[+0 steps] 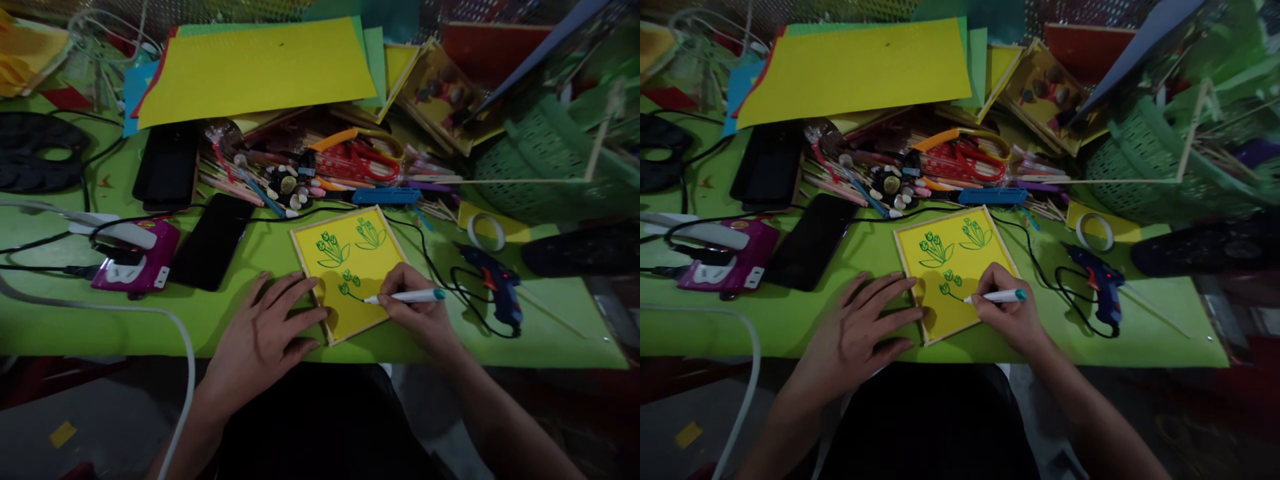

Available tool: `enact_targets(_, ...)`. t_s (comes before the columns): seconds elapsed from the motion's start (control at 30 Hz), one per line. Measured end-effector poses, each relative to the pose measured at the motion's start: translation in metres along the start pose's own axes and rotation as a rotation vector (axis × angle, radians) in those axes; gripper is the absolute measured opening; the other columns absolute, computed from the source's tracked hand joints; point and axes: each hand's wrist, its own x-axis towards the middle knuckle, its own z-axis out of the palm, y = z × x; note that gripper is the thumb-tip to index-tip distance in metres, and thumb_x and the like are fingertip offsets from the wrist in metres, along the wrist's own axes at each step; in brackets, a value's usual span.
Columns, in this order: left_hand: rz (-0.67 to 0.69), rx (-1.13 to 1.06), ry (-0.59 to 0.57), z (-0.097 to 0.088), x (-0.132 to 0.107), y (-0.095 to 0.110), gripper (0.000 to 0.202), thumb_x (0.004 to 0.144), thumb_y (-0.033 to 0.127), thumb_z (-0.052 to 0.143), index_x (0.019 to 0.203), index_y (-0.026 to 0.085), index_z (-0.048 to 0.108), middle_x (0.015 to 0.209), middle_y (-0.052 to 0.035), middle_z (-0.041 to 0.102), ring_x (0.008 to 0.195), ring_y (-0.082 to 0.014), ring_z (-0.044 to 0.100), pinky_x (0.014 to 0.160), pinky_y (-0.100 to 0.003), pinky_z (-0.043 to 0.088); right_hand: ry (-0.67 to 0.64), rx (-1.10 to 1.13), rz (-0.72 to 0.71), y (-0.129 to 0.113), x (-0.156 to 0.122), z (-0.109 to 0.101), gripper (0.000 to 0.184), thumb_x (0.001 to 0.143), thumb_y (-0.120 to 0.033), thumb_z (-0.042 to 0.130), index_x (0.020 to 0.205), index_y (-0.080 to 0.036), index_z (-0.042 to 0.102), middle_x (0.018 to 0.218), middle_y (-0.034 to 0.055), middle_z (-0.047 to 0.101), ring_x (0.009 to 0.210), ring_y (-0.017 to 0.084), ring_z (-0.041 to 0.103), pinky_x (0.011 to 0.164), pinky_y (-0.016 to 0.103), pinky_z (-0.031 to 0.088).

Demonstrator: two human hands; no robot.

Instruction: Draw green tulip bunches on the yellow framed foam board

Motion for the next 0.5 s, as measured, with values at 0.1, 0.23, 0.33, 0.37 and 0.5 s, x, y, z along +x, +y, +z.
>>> enact_targets(0.1,-0.012,-0.008,-0.007,-0.0008,0.0002,0.0003,0.034,0.100,0.039,0.062,0.134,0.042,0.064,0.162,0.0043,0.051,0.149,-0.0253,0.048,0.126,-0.056,0.029,0.012,0.014,0.004,-0.0004,-0.0001,-0.0004,0.015,0.081,-0.019,0.069,0.073,-0.023,0.056,0.064,-0.0046,0.053,0.056,0.012,0.044,0.051,0.026,0.032)
enact_targets(0.23,-0.002,0.003,-0.003,-0.0004,-0.0001,0.0005,0.036,0.099,0.039,0.064,0.134,0.043,0.063,0.162,0.0049,0.051,0.149,-0.0248,0.048,0.125,-0.058,0.030,0.019,0.028,0.007,-0.0002,-0.0005,-0.0016,0.016,0.080,-0.019,0.069,0.072,-0.023,0.056,0.063,-0.0046,0.053,0.055,0.012,0.043,0.051,0.026,0.032)
enact_targets(0.33,-0.007,0.002,-0.002,0.0004,-0.0008,-0.0001,0.036,0.099,0.040,0.064,0.135,0.044,0.063,0.162,0.0055,0.051,0.150,-0.0241,0.047,0.125,-0.057,0.030,0.021,0.039,-0.003,0.0014,-0.0010,-0.0026,0.015,0.080,-0.018,0.069,0.073,-0.023,0.057,0.063,-0.0044,0.053,0.055,0.012,0.044,0.050,0.026,0.031)
enact_targets(0.37,-0.010,-0.001,-0.004,0.0004,-0.0010,-0.0003,0.035,0.099,0.041,0.063,0.135,0.044,0.063,0.162,0.0059,0.050,0.150,-0.0240,0.047,0.126,-0.057,0.029,0.022,0.043,-0.008,0.0023,-0.0012,-0.0029,0.015,0.080,-0.018,0.069,0.073,-0.023,0.057,0.064,-0.0042,0.054,0.055,0.012,0.044,0.050,0.026,0.031)
enact_targets(0.5,-0.007,0.014,-0.010,-0.0004,-0.0010,-0.0006,0.036,0.099,0.041,0.063,0.135,0.044,0.063,0.163,0.0051,0.050,0.149,-0.0255,0.047,0.126,-0.057,0.029,0.029,0.080,-0.019,0.0063,-0.0019,-0.0037,0.015,0.081,-0.019,0.071,0.074,-0.022,0.058,0.065,-0.0040,0.053,0.055,0.012,0.043,0.050,0.027,0.031)
